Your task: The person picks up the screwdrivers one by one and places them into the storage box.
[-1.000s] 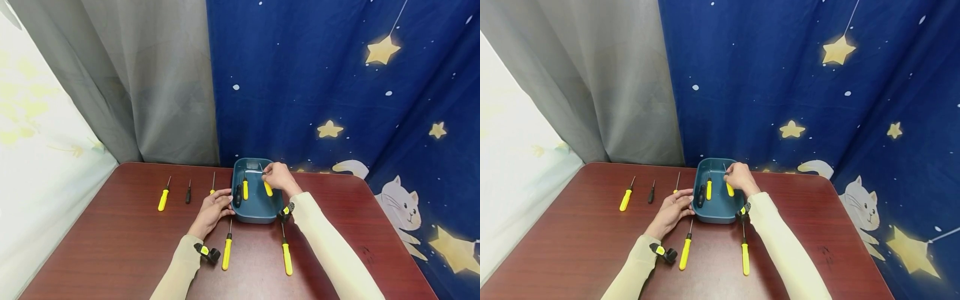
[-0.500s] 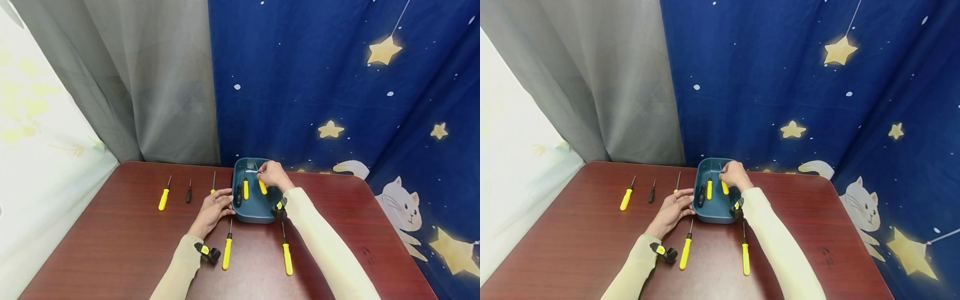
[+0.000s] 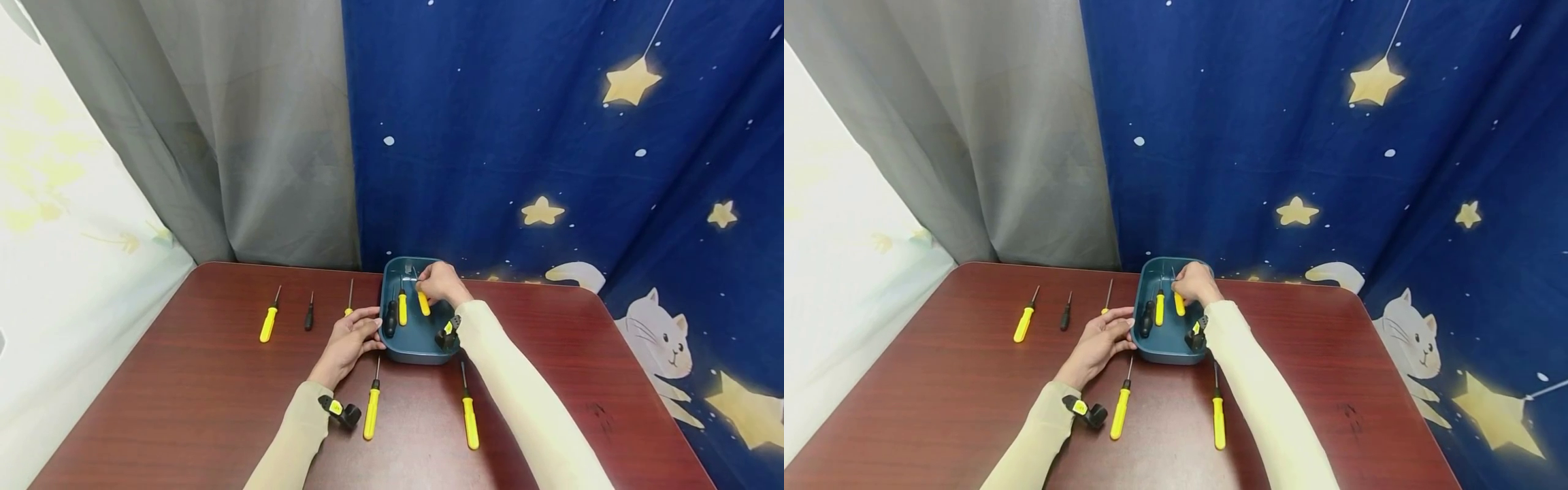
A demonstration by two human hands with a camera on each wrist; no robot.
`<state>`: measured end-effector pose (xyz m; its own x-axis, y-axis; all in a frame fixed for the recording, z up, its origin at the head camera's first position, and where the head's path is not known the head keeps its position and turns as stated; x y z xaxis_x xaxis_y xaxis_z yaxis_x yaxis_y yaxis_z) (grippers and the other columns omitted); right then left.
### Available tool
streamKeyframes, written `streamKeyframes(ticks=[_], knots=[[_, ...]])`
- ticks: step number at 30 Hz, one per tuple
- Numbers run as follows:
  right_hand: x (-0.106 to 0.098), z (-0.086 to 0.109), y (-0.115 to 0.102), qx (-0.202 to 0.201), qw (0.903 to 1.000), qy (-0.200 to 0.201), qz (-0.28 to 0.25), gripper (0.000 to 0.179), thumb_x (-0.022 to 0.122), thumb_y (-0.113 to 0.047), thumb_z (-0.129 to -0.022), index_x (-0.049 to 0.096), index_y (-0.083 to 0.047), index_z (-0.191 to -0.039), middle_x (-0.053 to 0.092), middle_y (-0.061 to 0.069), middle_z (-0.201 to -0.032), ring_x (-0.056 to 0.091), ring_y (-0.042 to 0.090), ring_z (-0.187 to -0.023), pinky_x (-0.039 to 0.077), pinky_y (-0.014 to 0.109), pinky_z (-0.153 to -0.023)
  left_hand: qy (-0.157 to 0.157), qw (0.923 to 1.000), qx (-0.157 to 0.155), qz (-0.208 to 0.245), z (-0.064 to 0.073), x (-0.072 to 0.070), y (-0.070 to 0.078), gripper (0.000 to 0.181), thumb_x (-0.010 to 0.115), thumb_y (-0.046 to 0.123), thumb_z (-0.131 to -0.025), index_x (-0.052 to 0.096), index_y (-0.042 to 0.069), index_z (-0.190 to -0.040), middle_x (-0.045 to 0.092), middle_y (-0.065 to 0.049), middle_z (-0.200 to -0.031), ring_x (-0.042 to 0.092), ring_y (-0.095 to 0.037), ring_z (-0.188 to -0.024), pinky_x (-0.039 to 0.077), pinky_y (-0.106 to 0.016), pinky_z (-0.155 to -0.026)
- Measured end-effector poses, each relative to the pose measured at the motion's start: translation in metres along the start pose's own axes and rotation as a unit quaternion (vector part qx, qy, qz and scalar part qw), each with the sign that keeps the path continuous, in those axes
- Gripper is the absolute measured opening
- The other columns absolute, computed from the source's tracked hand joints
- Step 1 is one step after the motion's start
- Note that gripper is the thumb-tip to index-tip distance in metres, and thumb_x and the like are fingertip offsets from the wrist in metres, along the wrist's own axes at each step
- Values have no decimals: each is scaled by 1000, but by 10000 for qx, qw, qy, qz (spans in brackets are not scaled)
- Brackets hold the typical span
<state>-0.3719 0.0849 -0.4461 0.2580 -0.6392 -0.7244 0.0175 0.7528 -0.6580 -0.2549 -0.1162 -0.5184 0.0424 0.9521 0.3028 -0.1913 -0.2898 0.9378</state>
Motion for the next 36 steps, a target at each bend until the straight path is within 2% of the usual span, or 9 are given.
streamKeyframes(ticks=[8, 14, 19, 24, 27, 31, 36], knots=[[5, -4, 2, 203, 9997, -62, -107, 13, 68, -12, -96, 74, -2, -91, 68, 10, -89, 75, 23, -74, 64, 32, -68, -23, 10000, 20, -59, 1, 1, 1, 41, 63, 7, -100, 57, 3, -141, 63, -5, -84, 61, -15, -73, 63, -30, -70], [9, -7, 3, 330, 9990, -158, -259, 16, 67, -11, -95, 73, -3, -83, 67, 8, -78, 73, 20, -67, 64, 31, -67, 5, 10000, 28, -67, 1, 0, 1, 39, 64, 8, -100, 59, 5, -139, 63, -6, -86, 62, -16, -73, 63, -31, -70], [15, -13, 5, 470, 9980, -243, -337, 18, 67, -10, -95, 73, -4, -79, 71, 11, -76, 76, 23, -70, 65, 34, -69, 18, 10000, 23, -78, 1, 0, 0, 38, 64, 8, -100, 59, 5, -138, 64, -6, -87, 62, -16, -73, 63, -31, -70], [21, -17, 8, 660, 9968, -304, -341, 20, 67, -12, -96, 71, -3, -77, 72, 14, -79, 76, 23, -69, 64, 33, -69, 6, 10000, 1, -97, 0, -1, 0, 38, 65, 9, -100, 60, 5, -138, 64, -6, -87, 62, -16, -73, 63, -31, -70], [24, -18, 8, 708, 9963, -308, -379, 21, 68, -11, -96, 70, -2, -77, 70, 13, -75, 76, 23, -68, 64, 33, -69, 12, 9999, -10, -116, 0, -1, -1, 38, 65, 9, -100, 60, 6, -138, 65, -5, -86, 62, -16, -73, 64, -31, -70], [26, -18, 8, 782, 9959, -285, -349, 24, 63, -11, -97, 68, -2, -75, 66, 10, -68, 75, 22, -65, 64, 34, -70, -6, 9999, -11, -125, 1, -2, 0, 38, 65, 10, -100, 60, 6, -138, 64, -5, -86, 62, -16, -73, 64, -31, -70], [29, -17, 7, 908, 9946, -251, -446, 26, 58, -9, -98, 64, -4, -73, 68, 12, -70, 77, 26, -69, 64, 36, -75, -54, 9999, -9, -130, 0, -2, 0, 39, 65, 10, -100, 58, 5, -139, 65, -5, -87, 62, -16, -74, 64, -31, -71]])
Point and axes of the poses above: each hand's wrist, its own z-axis away from the middle knuckle, its own x-axis out of the palm, y = z × x, the point moved 3 cm from there along -z, towards the middle knuckle
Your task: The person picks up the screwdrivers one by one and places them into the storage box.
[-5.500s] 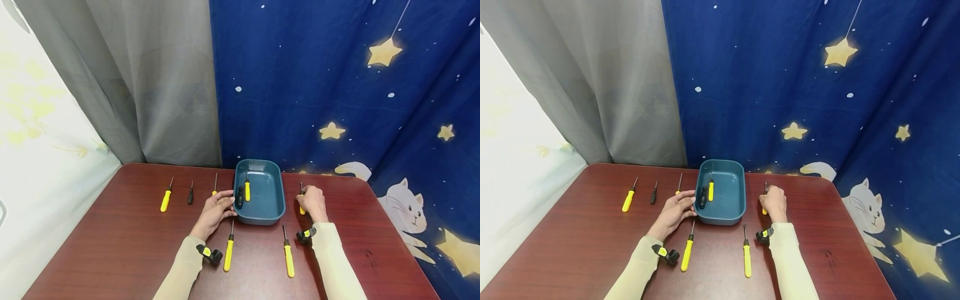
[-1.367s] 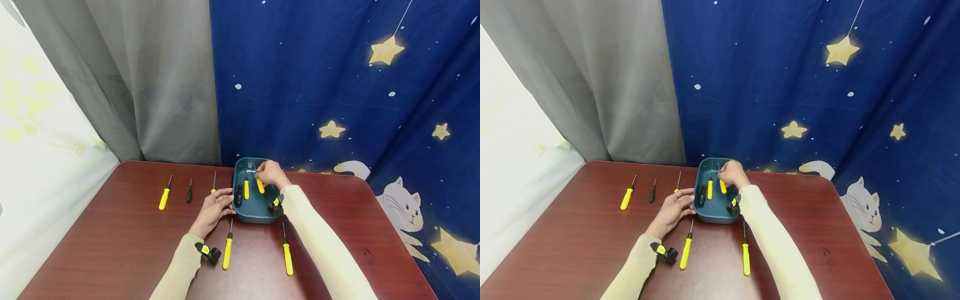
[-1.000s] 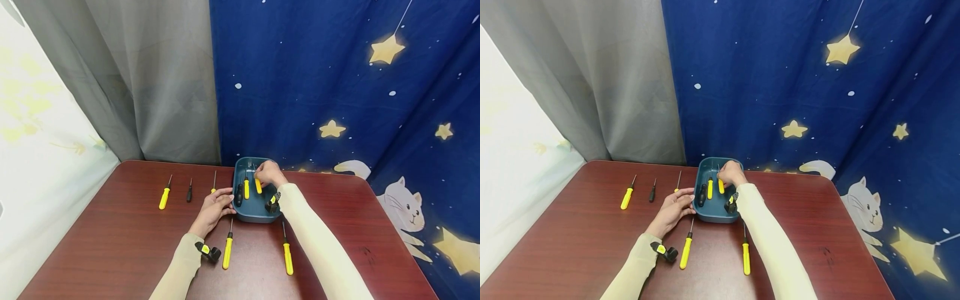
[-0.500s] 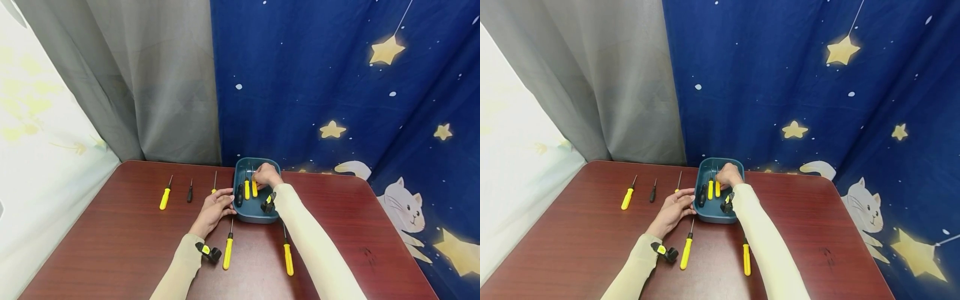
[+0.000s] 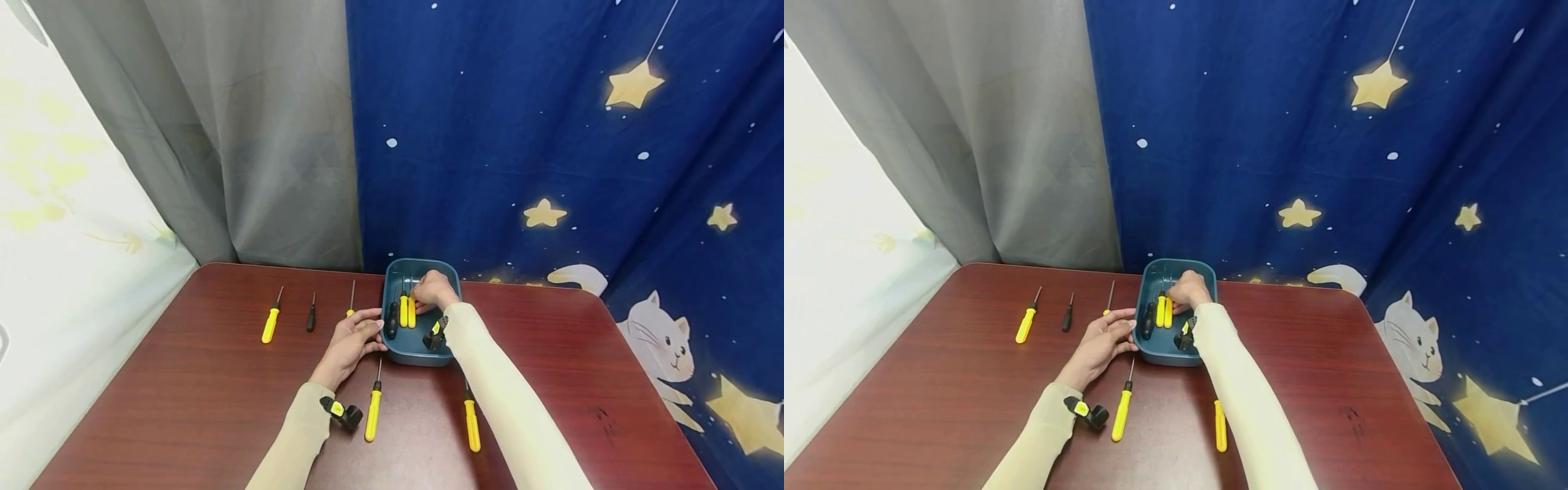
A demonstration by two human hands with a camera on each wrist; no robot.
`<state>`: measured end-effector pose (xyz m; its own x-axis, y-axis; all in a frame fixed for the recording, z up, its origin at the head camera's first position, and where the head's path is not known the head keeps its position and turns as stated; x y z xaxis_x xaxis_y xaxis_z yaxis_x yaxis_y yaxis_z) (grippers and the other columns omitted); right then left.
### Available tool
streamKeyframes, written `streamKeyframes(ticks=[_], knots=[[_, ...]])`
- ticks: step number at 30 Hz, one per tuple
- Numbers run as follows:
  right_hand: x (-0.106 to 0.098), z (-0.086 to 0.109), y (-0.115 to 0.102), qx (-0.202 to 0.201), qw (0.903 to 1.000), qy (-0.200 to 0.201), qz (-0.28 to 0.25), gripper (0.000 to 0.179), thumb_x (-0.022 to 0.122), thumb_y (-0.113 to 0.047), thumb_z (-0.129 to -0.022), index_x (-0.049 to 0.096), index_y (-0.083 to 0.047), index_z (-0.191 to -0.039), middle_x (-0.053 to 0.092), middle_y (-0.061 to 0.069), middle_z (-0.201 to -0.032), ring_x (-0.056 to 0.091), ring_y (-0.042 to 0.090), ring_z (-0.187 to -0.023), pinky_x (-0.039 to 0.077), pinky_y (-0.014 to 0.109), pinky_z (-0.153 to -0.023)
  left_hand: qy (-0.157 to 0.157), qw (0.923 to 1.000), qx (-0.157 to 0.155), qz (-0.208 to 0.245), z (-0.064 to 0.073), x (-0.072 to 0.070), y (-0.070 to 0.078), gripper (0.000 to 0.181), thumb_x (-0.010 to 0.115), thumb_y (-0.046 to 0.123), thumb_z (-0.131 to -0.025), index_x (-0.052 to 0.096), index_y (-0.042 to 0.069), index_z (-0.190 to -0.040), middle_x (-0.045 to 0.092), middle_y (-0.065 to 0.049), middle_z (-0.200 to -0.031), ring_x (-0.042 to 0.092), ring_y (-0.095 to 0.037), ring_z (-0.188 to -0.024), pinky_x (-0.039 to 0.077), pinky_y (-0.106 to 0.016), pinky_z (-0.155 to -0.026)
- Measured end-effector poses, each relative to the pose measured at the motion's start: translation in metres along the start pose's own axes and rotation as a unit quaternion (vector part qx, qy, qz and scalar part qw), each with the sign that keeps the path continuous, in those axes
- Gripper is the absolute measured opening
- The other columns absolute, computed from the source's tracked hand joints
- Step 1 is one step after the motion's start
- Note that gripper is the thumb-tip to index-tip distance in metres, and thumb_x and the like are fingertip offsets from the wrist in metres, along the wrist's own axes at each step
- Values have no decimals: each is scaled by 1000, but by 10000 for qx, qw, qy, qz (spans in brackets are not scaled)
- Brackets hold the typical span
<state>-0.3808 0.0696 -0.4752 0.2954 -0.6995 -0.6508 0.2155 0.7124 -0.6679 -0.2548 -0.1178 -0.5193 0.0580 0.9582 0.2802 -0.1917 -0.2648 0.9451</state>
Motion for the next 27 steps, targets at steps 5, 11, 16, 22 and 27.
streamKeyframes(ticks=[5, 11, 16, 22, 27], knots=[[2, -1, 0, 94, 9998, 8, -148, 23, 56, -6, -97, 63, -4, -76, 70, 14, -72, 77, 26, -69, 64, 37, -76, -13, 10000, 14, -3, 0, 1, 0, 40, 65, 10, -100, 58, 4, -140, 65, -4, -87, 62, -15, -74, 64, -31, -71], [3, -1, 1, 134, 9998, -9, -155, 20, 58, -8, -98, 65, -3, -80, 67, 11, -70, 75, 22, -63, 64, 33, -71, 17, 10000, 47, 31, 1, 1, 1, 39, 64, 8, -100, 59, 4, -139, 64, -4, -86, 62, -15, -73, 64, -31, -70], [1, 3, 1, 56, 9999, -66, -112, 22, 60, -8, -97, 64, -5, -76, 67, 11, -71, 76, 24, -68, 64, 34, -75, 49, 10000, 37, 37, 2, 2, 1, 38, 64, 7, -100, 59, 5, -138, 64, -4, -85, 61, -16, -73, 64, -31, -70], [-2, 6, 0, -89, 9999, -54, 23, 34, 64, -11, -96, 56, -12, -63, 63, 8, -66, 76, 24, -68, 65, 37, -76, 59, 10000, 44, 21, 2, 2, 1, 39, 64, 7, -100, 59, 5, -138, 64, -4, -86, 61, -15, -73, 63, -30, -69], [-5, 6, -2, -333, 9989, -110, 325, 44, 68, -17, -97, 50, -16, -57, 59, 5, -63, 71, 21, -63, 65, 35, -71, 56, 10000, 44, 28, 2, 2, 2, 38, 64, 7, -100, 59, 5, -138, 64, -5, -87, 62, -15, -73, 63, -30, -69]])
Point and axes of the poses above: each hand's wrist, its own z-axis away from the middle knuckle, its own x-axis out of the palm, y = z × x, the point moved 3 cm from there along -z, towards the middle knuckle
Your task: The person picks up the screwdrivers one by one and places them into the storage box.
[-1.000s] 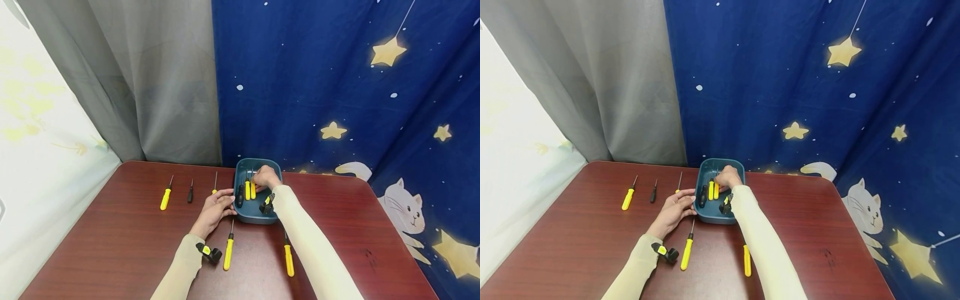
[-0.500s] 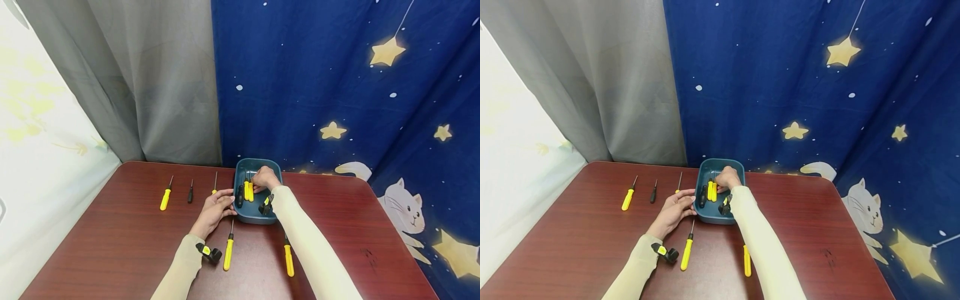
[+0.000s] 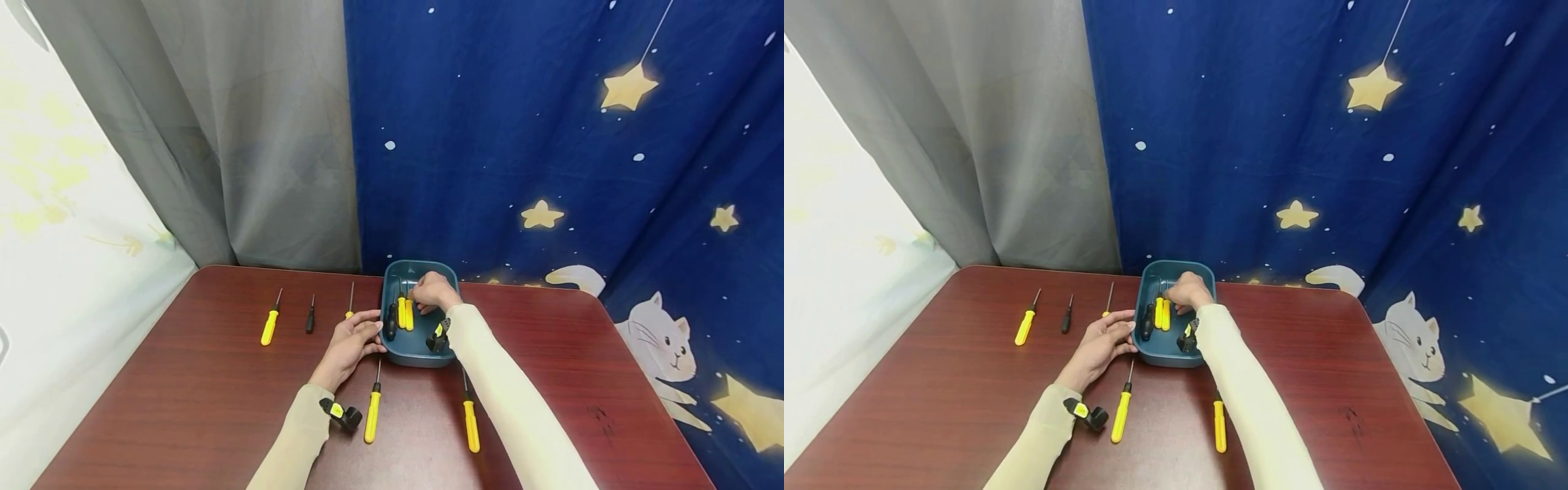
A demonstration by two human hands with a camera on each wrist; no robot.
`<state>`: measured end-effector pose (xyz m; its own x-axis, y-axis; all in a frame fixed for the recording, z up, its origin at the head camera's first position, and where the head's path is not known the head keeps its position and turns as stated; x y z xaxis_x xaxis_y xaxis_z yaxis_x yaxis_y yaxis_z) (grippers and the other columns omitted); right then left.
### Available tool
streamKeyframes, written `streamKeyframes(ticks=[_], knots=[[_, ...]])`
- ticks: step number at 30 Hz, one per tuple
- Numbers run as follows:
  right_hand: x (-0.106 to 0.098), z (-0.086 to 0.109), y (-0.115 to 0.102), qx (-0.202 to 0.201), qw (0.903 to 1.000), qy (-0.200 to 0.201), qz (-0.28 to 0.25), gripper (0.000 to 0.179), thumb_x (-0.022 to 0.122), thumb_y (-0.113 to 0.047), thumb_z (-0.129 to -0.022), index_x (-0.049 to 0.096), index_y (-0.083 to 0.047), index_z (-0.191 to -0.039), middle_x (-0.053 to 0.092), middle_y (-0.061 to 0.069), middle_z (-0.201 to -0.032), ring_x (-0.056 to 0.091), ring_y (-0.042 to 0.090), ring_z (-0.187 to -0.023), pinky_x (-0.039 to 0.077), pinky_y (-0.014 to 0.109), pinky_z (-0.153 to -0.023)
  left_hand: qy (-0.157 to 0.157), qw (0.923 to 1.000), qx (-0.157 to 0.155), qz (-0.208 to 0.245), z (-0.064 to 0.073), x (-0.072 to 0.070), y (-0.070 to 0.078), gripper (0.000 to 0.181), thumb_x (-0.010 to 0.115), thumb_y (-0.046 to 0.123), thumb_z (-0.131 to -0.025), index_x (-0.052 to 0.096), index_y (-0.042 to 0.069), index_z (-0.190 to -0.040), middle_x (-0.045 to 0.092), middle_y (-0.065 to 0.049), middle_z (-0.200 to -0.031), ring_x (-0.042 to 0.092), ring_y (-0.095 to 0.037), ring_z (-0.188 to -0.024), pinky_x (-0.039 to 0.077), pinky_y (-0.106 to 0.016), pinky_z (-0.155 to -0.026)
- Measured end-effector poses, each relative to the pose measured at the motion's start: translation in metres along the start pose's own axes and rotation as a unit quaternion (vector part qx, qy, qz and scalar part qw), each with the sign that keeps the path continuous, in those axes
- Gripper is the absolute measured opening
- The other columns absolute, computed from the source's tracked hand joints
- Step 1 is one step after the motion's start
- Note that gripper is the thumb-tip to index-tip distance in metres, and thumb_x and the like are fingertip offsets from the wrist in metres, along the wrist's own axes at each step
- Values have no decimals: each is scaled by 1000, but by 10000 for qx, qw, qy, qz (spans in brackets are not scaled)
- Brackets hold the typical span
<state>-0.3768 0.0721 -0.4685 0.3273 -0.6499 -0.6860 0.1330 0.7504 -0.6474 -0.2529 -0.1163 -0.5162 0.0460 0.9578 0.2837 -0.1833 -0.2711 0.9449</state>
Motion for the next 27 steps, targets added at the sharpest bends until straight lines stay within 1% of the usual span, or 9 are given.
streamKeyframes(ticks=[3, 5, 8, 9, 11, 13, 19, 24, 27], knots=[[-2, 3, 0, -196, 9995, -54, 229, 42, 69, -21, -97, 51, -16, -60, 55, 3, -62, 69, 22, -65, 65, 34, -70, -19, 10000, -4, 3, 0, 0, 0, 39, 64, 8, -100, 59, 5, -138, 65, -5, -87, 62, -15, -73, 63, -30, -70], [-4, 6, -1, -332, 9987, -87, 385, 35, 70, -24, -97, 56, -13, -66, 55, 2, -64, 68, 23, -69, 65, 34, -70, -31, 10000, -19, -4, -1, 0, 0, 39, 64, 8, -101, 59, 5, -139, 64, -5, -87, 62, -16, -74, 63, -31, -70], [-8, 13, -3, -490, 9968, -117, 616, 22, 71, -29, -96, 67, -8, -90, 61, 4, -81, 70, 24, -77, 64, 34, -73, -19, 10000, -43, -15, -1, 0, 0, 39, 64, 8, -101, 59, 5, -139, 64, -4, -87, 62, -16, -74, 63, -31, -70], [-9, 15, -3, -537, 9959, -124, 715, 24, 71, -31, -96, 68, -7, -100, 63, 6, -88, 70, 24, -80, 64, 34, -75, -20, 10000, -52, -25, -1, 0, 0, 39, 64, 9, -101, 59, 5, -139, 64, -5, -87, 62, -16, -74, 63, -31, -70], [-11, 19, -5, -613, 9938, -127, 919, 36, 72, -34, -95, 67, -6, -118, 66, 8, -104, 70, 24, -85, 63, 36, -79, -18, 10000, -70, -33, -1, 0, 1, 39, 64, 9, -101, 59, 5, -139, 64, -5, -88, 62, -16, -74, 64, -31, -71], [-14, 22, -8, -711, 9909, -70, 1139, 46, 72, -37, -94, 65, -7, -128, 68, 9, -117, 69, 24, -91, 62, 38, -84, -22, 10000, -82, -45, -1, 0, 1, 39, 65, 10, -101, 59, 6, -139, 64, -6, -89, 62, -16, -74, 64, -31, -71], [-20, 32, -12, -1098, 9821, 53, 1529, 53, 72, -40, -94, 63, -9, -136, 66, 13, -135, 63, 26, -110, 55, 47, -102, -15, 9999, -103, -26, -1, 1, 2, 39, 64, 10, -101, 59, 6, -139, 65, -7, -90, 62, -17, -74, 64, -31, -72], [-23, 41, -13, -1438, 9754, 153, 1664, 56, 71, -41, -94, 61, -10, -139, 62, 14, -143, 61, 30, -121, 52, 52, -108, -13, 10000, -84, -21, -2, 0, 0, 40, 63, 9, -101, 57, 4, -141, 64, -6, -88, 61, -16, -74, 64, -31, -71], [-26, 46, -12, -1626, 9701, 266, 1784, 58, 72, -43, -93, 61, -12, -140, 59, 14, -146, 57, 33, -130, 49, 55, -111, -10, 10000, -74, -35, -3, 0, -1, 40, 63, 8, -101, 57, 4, -141, 64, -5, -87, 61, -16, -74, 63, -30, -71]])
Point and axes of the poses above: each hand's wrist, its own z-axis away from the middle knuckle, its own x-axis out of the palm, y = z × x, the point moved 3 cm from there along -z, towards the middle knuckle
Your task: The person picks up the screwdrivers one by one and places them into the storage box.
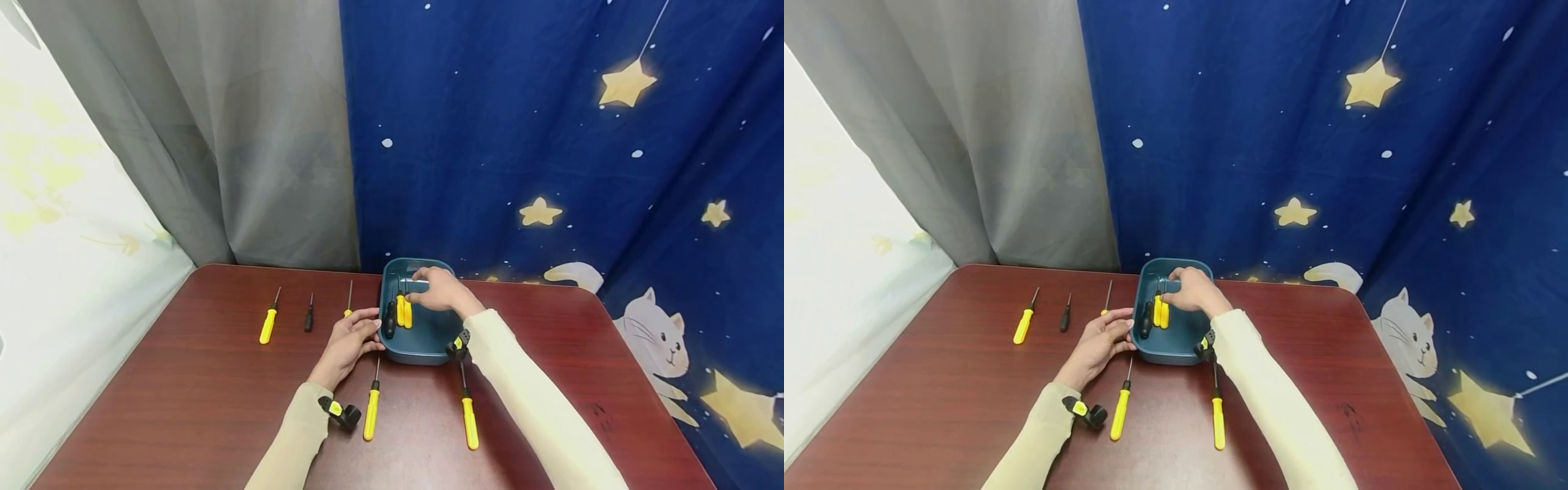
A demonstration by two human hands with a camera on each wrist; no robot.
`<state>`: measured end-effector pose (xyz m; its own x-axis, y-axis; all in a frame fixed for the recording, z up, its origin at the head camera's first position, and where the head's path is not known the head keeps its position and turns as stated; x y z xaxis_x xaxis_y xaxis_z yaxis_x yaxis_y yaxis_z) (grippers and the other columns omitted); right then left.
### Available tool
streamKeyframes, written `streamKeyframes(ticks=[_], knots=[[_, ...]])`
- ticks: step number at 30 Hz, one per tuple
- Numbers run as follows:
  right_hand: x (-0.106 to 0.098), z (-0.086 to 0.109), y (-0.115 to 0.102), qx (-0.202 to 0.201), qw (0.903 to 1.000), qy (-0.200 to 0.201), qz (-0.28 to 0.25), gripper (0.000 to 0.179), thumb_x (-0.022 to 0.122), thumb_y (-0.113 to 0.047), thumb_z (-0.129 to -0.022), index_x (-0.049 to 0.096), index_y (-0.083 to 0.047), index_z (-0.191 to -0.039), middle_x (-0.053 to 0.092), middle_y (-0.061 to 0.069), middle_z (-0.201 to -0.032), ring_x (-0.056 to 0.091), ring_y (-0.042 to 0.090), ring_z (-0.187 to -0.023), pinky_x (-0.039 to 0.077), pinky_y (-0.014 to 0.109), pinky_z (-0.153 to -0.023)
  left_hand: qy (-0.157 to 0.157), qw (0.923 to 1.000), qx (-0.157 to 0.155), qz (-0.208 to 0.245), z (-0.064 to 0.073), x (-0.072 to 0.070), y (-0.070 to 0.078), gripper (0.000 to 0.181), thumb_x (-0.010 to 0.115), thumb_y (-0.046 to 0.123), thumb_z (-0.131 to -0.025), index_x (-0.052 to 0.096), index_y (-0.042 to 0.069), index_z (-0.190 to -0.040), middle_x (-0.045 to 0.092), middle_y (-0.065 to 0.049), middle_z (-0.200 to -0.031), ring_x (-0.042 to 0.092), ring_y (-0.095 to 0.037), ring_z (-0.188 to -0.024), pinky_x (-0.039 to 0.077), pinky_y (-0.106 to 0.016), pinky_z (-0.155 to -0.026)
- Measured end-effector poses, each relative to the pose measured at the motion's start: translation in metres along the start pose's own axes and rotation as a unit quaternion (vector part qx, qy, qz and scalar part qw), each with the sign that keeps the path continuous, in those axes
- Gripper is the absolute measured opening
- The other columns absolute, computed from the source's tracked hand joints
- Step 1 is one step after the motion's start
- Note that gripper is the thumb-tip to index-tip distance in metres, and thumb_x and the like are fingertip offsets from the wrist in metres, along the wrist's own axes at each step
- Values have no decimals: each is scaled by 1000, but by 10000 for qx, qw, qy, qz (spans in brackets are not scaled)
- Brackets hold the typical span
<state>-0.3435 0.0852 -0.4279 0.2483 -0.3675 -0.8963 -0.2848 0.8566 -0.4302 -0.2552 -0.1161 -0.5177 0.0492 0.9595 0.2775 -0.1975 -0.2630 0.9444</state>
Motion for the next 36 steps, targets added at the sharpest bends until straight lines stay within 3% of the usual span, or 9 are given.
streamKeyframes(ticks=[6, 16, 26, 36], knots=[[-7, 14, 1, -103, 9997, 187, 124, 64, 73, -47, -91, 57, -17, -145, 48, 13, -156, 41, 36, -145, 43, 60, -115, -8, 10000, 16, 31, -1, 0, -1, 39, 63, 7, -101, 58, 4, -139, 64, -4, -85, 61, -16, -73, 63, -30, -70], [-17, 43, 5, -238, 9986, 475, 21, 78, 74, -52, -88, 47, -19, -154, 32, 13, -167, 31, 39, -151, 40, 65, -115, -6, 10000, 17, 41, 0, -1, -2, 38, 63, 8, -101, 58, 5, -139, 63, -5, -86, 61, -16, -74, 63, -30, -70], [-20, 70, 17, -165, 9969, 767, -23, 89, 75, -60, -85, 41, -20, -157, 27, 15, -168, 24, 45, -154, 31, 69, -119, -40, 9999, 57, 82, 1, 0, -2, 39, 62, 7, -101, 57, 5, -140, 63, -4, -85, 60, -16, -74, 63, -30, -70], [-22, 97, 28, 111, 9963, 781, -347, 101, 75, -62, -83, 29, -19, -162, 23, 17, -169, 23, 44, -155, 32, 71, -117, -50, 10000, 34, 50, 0, -1, -2, 38, 62, 7, -102, 57, 5, -139, 63, -5, -86, 60, -16, -74, 63, -30, -71]])
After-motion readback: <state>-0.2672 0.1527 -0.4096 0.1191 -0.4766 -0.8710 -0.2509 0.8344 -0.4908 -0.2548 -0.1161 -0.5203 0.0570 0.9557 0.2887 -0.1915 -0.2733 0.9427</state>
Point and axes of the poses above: each hand's wrist, its own z-axis away from the middle knuckle, its own x-axis out of the palm, y = z × x, the point moved 3 cm from there along -z, towards the middle knuckle
